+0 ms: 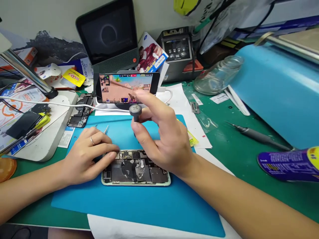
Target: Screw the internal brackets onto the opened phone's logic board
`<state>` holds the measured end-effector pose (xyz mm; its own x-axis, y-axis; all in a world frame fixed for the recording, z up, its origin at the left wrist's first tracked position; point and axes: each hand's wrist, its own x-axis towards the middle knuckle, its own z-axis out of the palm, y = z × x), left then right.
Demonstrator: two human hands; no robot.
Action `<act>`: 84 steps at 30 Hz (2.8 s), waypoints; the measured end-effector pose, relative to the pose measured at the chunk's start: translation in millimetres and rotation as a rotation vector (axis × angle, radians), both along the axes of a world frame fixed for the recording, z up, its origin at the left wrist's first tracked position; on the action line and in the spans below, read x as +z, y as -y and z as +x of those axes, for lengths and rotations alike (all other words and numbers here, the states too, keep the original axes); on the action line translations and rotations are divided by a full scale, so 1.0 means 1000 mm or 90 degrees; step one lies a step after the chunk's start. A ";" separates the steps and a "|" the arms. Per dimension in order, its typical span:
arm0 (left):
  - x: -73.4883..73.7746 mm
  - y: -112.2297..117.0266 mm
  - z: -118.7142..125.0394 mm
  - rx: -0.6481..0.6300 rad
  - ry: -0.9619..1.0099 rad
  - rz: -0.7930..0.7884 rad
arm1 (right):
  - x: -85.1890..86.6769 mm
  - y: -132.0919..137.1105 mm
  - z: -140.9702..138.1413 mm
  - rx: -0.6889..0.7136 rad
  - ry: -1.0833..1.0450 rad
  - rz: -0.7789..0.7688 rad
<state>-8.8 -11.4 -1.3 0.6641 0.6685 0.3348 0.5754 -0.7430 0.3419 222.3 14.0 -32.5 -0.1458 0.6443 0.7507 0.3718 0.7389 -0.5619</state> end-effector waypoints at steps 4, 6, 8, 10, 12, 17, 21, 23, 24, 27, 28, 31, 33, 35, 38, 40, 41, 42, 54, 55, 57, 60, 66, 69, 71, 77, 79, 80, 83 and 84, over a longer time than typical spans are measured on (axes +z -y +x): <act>0.004 0.003 -0.001 0.013 0.034 0.043 | 0.008 -0.011 0.004 -0.041 0.139 0.085; 0.012 0.003 -0.003 0.013 0.019 0.057 | 0.010 -0.018 0.007 -0.036 0.188 0.119; 0.025 0.005 -0.008 0.016 -0.015 0.070 | 0.010 -0.025 0.012 -0.022 0.216 0.111; 0.043 0.014 -0.017 0.052 -0.059 0.085 | 0.007 -0.030 0.016 -0.020 0.260 0.071; 0.059 0.032 -0.028 0.164 -0.144 0.094 | 0.004 -0.033 0.021 -0.010 0.324 0.032; 0.062 0.086 -0.028 0.349 -0.185 0.005 | 0.001 -0.034 0.022 0.050 0.424 0.008; 0.033 0.099 -0.003 0.401 -0.137 0.012 | 0.001 -0.031 0.019 0.092 0.462 0.025; 0.019 0.094 0.004 0.435 -0.153 0.012 | 0.001 -0.031 0.018 0.108 0.479 0.032; 0.013 0.091 0.004 0.451 -0.157 0.014 | 0.001 -0.032 0.018 0.113 0.486 0.036; 0.002 0.083 -0.002 0.492 -0.161 0.030 | 0.002 -0.034 0.018 0.111 0.502 0.046; -0.001 0.081 -0.005 0.492 -0.161 0.034 | 0.003 -0.034 0.018 0.108 0.506 0.048; -0.006 0.078 -0.011 0.465 -0.159 0.038 | 0.004 -0.036 0.017 0.101 0.517 0.045; -0.009 0.077 -0.011 0.448 -0.158 0.041 | 0.004 -0.036 0.016 0.096 0.519 0.036; -0.009 0.076 -0.011 0.436 -0.156 0.042 | 0.005 -0.034 0.016 0.094 0.519 0.024; -0.003 0.077 -0.009 0.431 -0.132 0.038 | 0.008 -0.032 0.014 0.094 0.514 0.009; 0.004 0.078 -0.006 0.447 -0.107 0.038 | 0.009 -0.030 0.013 0.095 0.508 0.006; 0.008 0.078 -0.005 0.461 -0.098 0.041 | 0.010 -0.029 0.012 0.095 0.506 0.007; 0.011 0.078 -0.003 0.473 -0.095 0.047 | 0.011 -0.028 0.012 0.095 0.503 0.009; 0.012 0.072 0.005 0.383 0.012 0.080 | 0.015 -0.022 0.007 0.104 0.488 0.005; 0.012 0.073 0.005 0.375 0.021 0.082 | 0.015 -0.022 0.006 0.107 0.486 0.005; 0.011 0.073 0.005 0.369 0.036 0.083 | 0.014 -0.021 0.005 0.114 0.482 0.006; 0.010 0.074 0.006 0.369 0.054 0.085 | 0.014 -0.019 0.004 0.117 0.475 0.011; 0.009 0.075 0.007 0.342 0.070 0.088 | 0.017 -0.016 0.002 0.110 0.448 0.035; 0.008 0.074 0.007 0.326 0.081 0.085 | 0.017 -0.015 0.002 0.106 0.430 0.059; 0.008 0.074 0.008 0.314 0.089 0.079 | 0.018 -0.015 0.002 0.104 0.421 0.073; 0.009 0.073 0.009 0.269 0.106 0.078 | 0.021 -0.009 -0.001 0.106 0.391 0.120; 0.010 0.074 0.009 0.247 0.108 0.085 | 0.023 -0.004 -0.004 0.113 0.372 0.153; 0.010 0.074 0.010 0.236 0.110 0.087 | 0.024 -0.001 -0.006 0.118 0.363 0.170; 0.011 0.074 0.012 0.200 0.121 0.093 | 0.026 0.008 -0.012 0.135 0.347 0.206; 0.012 0.075 0.013 0.190 0.126 0.094 | 0.026 0.010 -0.014 0.140 0.347 0.213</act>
<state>3.9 -85.9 10.2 0.3610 0.7575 0.5440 0.7070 -0.6027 0.3701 208.7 3.6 -6.1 -0.6616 0.3011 0.6867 0.3577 0.9316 -0.0638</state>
